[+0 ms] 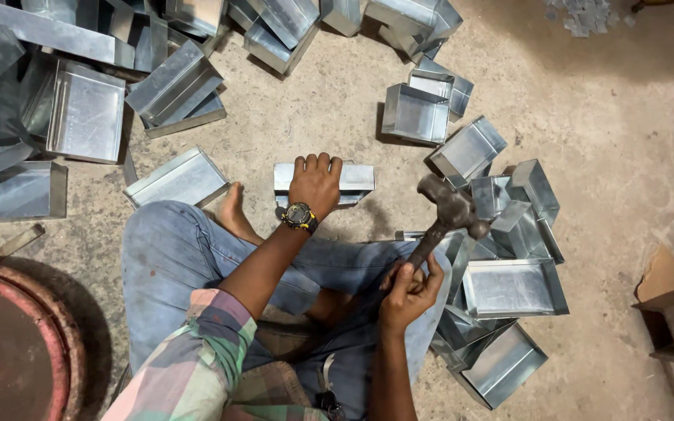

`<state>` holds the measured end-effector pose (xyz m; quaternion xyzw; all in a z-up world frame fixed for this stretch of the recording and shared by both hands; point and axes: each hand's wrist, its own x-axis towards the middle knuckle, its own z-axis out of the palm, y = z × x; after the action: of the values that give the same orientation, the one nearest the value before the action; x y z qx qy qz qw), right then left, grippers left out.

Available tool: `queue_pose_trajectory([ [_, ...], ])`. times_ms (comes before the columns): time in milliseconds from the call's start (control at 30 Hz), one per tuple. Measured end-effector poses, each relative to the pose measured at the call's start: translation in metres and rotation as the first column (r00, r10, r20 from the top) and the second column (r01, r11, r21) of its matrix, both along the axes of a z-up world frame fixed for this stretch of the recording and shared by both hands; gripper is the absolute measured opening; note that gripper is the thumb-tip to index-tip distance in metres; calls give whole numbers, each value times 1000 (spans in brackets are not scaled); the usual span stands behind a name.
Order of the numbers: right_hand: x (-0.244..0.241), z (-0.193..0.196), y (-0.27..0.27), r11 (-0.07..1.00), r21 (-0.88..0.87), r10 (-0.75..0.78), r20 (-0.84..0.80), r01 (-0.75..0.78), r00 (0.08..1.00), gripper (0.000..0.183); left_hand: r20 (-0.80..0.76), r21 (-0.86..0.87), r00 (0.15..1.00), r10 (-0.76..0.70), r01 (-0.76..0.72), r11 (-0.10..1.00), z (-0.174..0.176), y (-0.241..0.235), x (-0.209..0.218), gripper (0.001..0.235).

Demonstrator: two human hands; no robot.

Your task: The person uses a hammer to flatten the edges and seams of several small rectangular metal boxes while sitting on the floor.

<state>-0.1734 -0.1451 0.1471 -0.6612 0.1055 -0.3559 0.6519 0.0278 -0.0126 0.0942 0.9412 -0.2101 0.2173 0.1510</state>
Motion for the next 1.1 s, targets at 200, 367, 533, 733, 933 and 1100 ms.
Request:
queue_pose_trajectory([
  [200, 7, -8, -11, 995, 40, 91, -54, -89, 994, 41, 2, 5, 1000, -20, 20, 1000, 4, -2, 0, 23],
  [367, 34, -27, -3, 972, -226, -12, -309, -62, 951, 47, -5, -21, 1000, -14, 14, 1000, 3, 2, -1, 23],
  [533, 28, -10, -12, 999, -51, -10, -282, -5, 959, 48, -20, -147, 999, 31, -34, 989, 10, -3, -4, 19],
  [733, 6, 52, -14, 997, -36, 63, -127, -68, 990, 46, -44, -607, 999, -4, -23, 794, -8, -8, -29, 51],
  [933, 8, 99, 18, 974, -114, 184, -107, -196, 977, 48, -102, -628, 991, 92, -136, 766, -52, -13, -24, 56],
  [1100, 14, 121, 35, 951, -169, 239, -126, -258, 963, 59, -103, -623, 993, 66, -116, 774, -69, -20, -21, 57],
])
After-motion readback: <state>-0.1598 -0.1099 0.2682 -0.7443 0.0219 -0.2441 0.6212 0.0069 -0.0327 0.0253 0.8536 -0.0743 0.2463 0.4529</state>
